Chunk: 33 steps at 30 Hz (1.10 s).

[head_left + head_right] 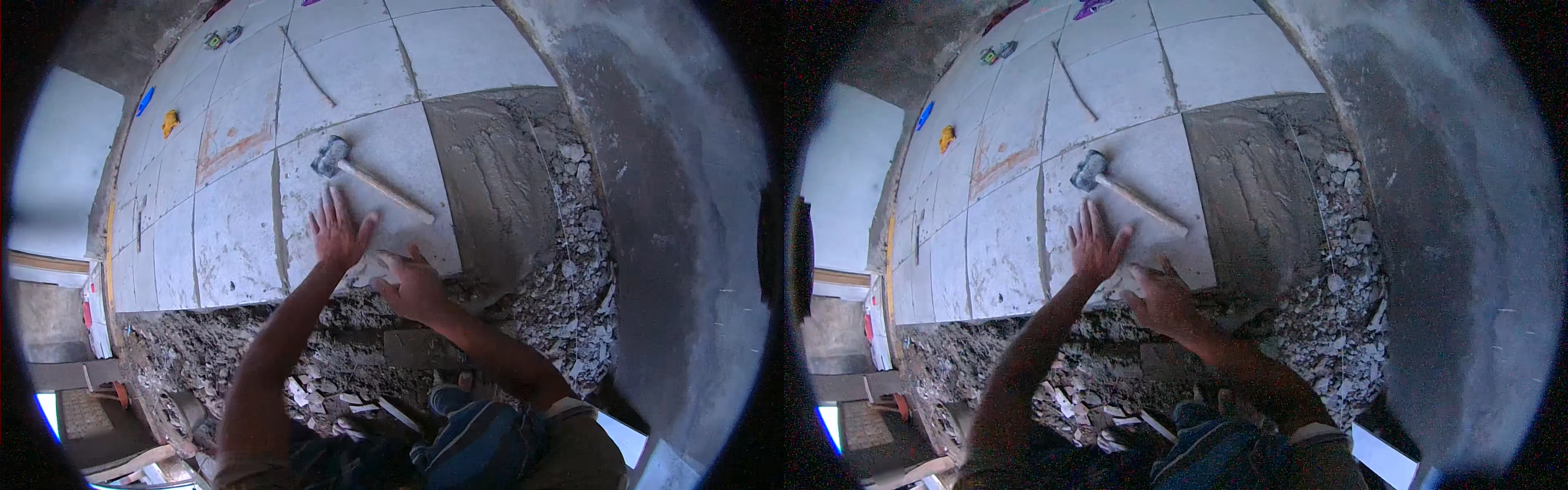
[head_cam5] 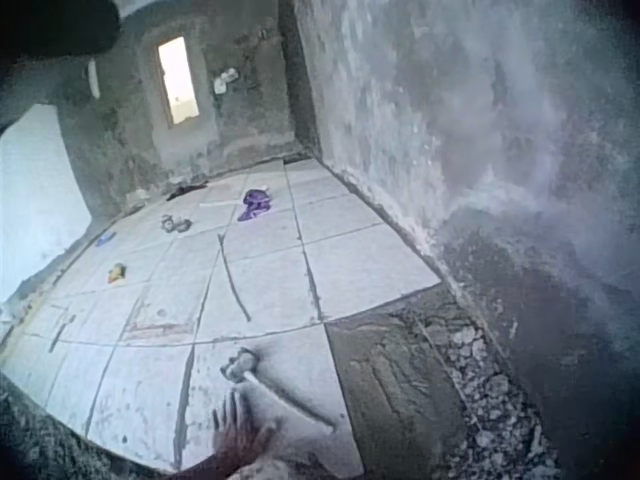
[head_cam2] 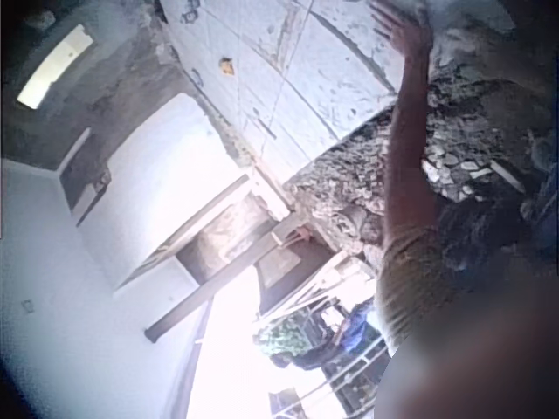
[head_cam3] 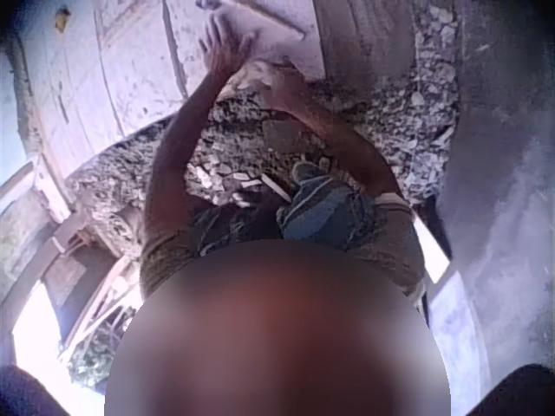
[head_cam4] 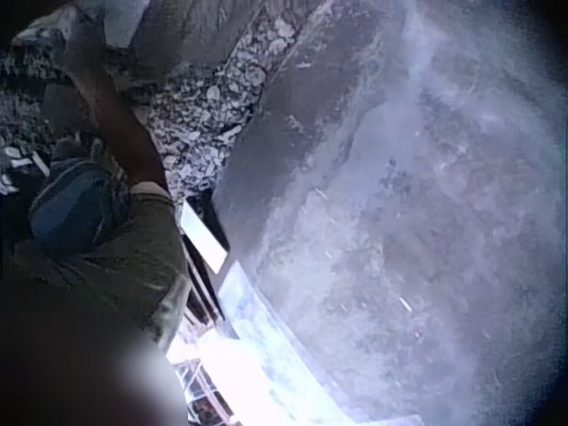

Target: Install floor tiles using a rubber mallet and mortar.

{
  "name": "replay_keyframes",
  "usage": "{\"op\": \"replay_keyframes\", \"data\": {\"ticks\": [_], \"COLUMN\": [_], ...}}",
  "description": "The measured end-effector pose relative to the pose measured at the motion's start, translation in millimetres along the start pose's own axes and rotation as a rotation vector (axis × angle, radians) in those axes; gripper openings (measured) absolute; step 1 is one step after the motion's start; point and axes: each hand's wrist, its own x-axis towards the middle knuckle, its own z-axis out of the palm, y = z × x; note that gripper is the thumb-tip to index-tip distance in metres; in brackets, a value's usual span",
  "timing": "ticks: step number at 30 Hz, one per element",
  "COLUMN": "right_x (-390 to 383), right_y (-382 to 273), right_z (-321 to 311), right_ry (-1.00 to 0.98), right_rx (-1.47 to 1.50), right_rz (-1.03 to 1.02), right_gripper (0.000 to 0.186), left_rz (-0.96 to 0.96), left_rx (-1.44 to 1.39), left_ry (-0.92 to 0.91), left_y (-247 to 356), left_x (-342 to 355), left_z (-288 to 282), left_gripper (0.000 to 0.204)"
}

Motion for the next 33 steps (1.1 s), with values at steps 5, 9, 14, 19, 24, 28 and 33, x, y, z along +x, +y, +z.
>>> {"op": "replay_keyframes", "data": {"ticks": [5,9,14,19,24,28,33], "right_x": [76.7,147.9,159.9,93.0,140.5,168.7,182.4], "right_y": [-16.6,56.1,-1.6,8.0,36.6,17.2,-29.3], "right_z": [-35.3,1.4,-1.2,-66.1,-60.6,-10.5,-22.5], "right_ry": [0.418,0.365,-0.151,0.367,0.886,0.044,0.65], "right_rx": [-0.178,-0.555,0.091,0.248,0.085,-0.282,0.188], "right_rz": [-0.26,-0.122,0.47,0.395,0.159,0.304,-0.05], "right_gripper": [0.04,0.034,0.02,0.034,0.05,0.05,0.05], "left_rz": [-0.294,-0.286,-0.354,-0.415,-0.376,-0.39,-0.392], "left_rx": [0.009,-0.028,0.016,-0.024,-0.095,-0.091,-0.094], "left_ry": [0.137,0.104,0.088,0.029,0.06,0.086,0.12], "left_y": [-5.6,8.0,-24.7,-2.6,1.3,-5.7,-15.4], "left_x": [14.2,26.8,11.5,18.7,23.8,15.4,13.1], "left_z": [15.9,33.3,15.1,2.3,4.6,10.6,1.2], "left_gripper": [0.105,0.11,0.113,0.116,0.119,0.118,0.117]}}
